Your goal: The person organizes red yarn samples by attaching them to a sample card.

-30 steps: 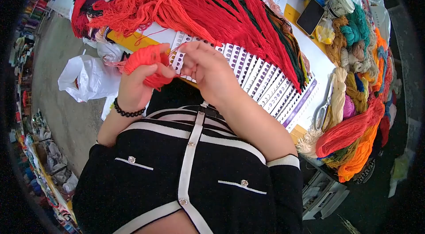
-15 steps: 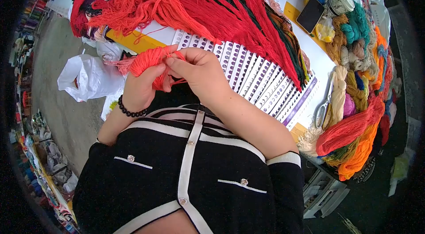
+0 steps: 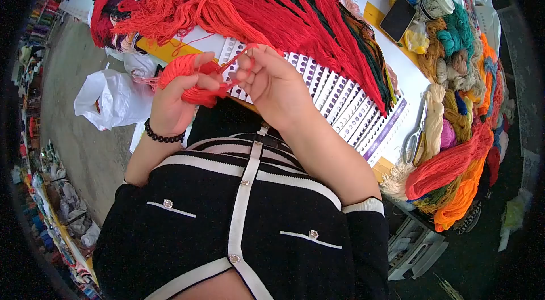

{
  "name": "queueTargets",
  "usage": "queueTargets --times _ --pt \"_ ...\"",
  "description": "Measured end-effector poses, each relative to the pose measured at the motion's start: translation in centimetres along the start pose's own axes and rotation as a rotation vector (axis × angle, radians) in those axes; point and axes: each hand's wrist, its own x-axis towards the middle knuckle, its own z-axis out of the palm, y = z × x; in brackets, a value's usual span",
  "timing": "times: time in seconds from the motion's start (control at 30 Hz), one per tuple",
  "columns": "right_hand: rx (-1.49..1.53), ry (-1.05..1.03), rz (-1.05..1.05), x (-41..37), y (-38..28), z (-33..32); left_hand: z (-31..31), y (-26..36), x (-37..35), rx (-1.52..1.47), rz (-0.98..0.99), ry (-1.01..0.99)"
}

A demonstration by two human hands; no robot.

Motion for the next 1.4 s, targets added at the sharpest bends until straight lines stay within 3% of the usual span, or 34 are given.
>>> queueTargets --times 0.07,0.13,0.27,0.5,0.6,0.7,0.77,0.8,0.87,0.97,1.03,1.17,1.27,1.4 --pt "0.054 -0.086 0.042 -0.1 0.0 -0.6 0.1 0.0 -0.1 0.019 0.004 -0.067" --pt "-0.454 0.040 0.059 -0.6 0.7 0.7 0.7 -0.4 -0.1 0.113 -0.053 -0.115" --pt "-0.640 0.013 0.053 -0.3 1.8 1.0 1.5 -1.0 0.0 0.220 -0.081 -0.055" --pt "-0.481 -0.068 0.073 -0.7 1.6 1.4 1.3 -0.5 -0.2 0.215 -0.086 -0.027" --pt "-0.425 -0.041 0.036 -0.6 1.3 1.5 0.8 -0.5 0.0 0.151 -0.023 0.007" --pt "-0.260 0.119 -0.065 0.3 1.0 0.5 -0.2 0.1 0.2 0.148 0.020 -0.013" --pt "0.048 -0.061 0.042 0.1 0.1 -0.3 -0.2 0.2 0.2 0.129 0.012 -0.027" --pt "0.049 -0.060 0.042 -0.1 0.2 0.0 0.0 0.1 0.2 0.137 -0.004 -0.088" --pt "-0.402 0.026 0.074 -0.5 0.6 0.9 0.7 -0.3 0.2 0.146 -0.020 -0.154" --pt "-0.489 -0.056 0.072 -0.2 1.6 0.8 1.5 -1.3 0.2 0.233 -0.042 -0.071" --pt "-0.504 -0.013 0.061 -0.1 1.9 0.9 1.3 -1.5 0.2 0.395 -0.003 -0.114" --pt "-0.490 -0.031 0.057 -0.5 1.3 1.1 1.9 -0.8 0.0 0.417 -0.003 -0.077" --pt "-0.407 -0.032 0.052 -0.6 1.5 1.0 0.9 0.1 -0.3 0.415 -0.140 -0.082" --pt "-0.374 -0.053 0.074 -0.9 1.0 1.1 1.0 -0.2 -0.2 0.191 -0.162 -0.016"
